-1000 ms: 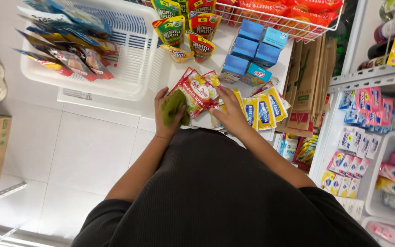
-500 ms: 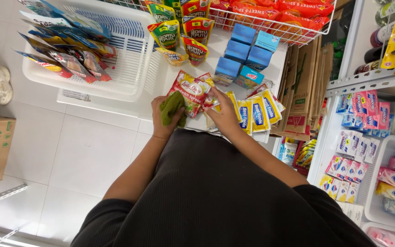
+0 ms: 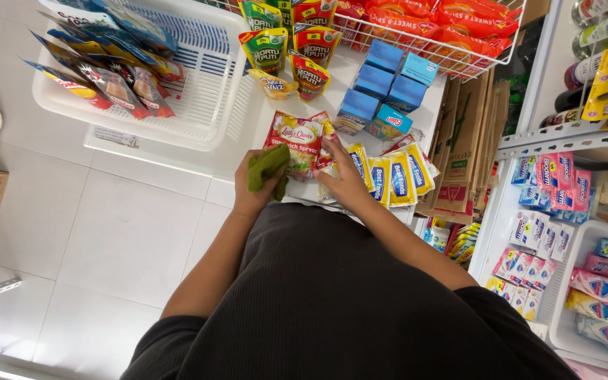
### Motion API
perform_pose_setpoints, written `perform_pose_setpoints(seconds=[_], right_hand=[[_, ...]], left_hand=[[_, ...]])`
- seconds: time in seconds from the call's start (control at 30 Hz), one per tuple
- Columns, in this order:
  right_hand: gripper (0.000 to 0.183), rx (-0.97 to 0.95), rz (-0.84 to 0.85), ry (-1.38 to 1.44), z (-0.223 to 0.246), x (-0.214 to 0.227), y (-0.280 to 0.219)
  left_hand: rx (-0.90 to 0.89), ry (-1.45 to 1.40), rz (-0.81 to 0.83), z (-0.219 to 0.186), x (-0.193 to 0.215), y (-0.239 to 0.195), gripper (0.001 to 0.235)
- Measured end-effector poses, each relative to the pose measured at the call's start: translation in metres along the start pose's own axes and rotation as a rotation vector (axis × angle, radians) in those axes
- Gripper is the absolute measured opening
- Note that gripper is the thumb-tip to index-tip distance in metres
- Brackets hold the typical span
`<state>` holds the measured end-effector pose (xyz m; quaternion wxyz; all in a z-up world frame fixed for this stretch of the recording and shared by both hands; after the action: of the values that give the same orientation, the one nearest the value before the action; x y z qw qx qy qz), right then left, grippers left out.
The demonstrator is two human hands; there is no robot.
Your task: The person wipes the surface of a white plastic shelf in a store using a green cloth. They pick up various packaged food items, wipe the shelf underneath, and place the items back. The person handles multiple snack packets and small boxes throughout the task.
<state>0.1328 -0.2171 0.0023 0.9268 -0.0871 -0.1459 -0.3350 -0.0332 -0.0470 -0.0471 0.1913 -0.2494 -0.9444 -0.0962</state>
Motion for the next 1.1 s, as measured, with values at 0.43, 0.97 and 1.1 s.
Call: perform_pose_setpoints(seconds=[0.43, 0.97, 1.1], right_hand=[[0.065, -0.458, -0.054, 1.165, 0.007, -0.010, -0.022], [0.077, -0.361, -0.247, 1.282, 0.066, 0.037, -0.032], [0.077, -0.235, -0.200, 1.264, 0.081, 0.045, -0.040]], left_hand=[[0.456, -0.608, 0.152, -0.049, 0.001, -0.029, 0.056], [-0.889, -0.237, 0.341, -0.225, -0.012, -0.033, 0.070], [-1.029, 0.064, 0.256, -0.239, -0.046, -0.048, 0.072]])
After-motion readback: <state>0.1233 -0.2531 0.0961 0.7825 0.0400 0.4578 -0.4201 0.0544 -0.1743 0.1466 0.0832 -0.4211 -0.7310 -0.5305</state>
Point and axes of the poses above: each hand's wrist, its own y-axis towards the middle knuckle, its own x-axis out of the back of the hand, z = x × y, the point moved 2 cm from there along y, towards the middle knuckle, and after that the axes turned 9 degrees about -z, right-handed, at the moved point
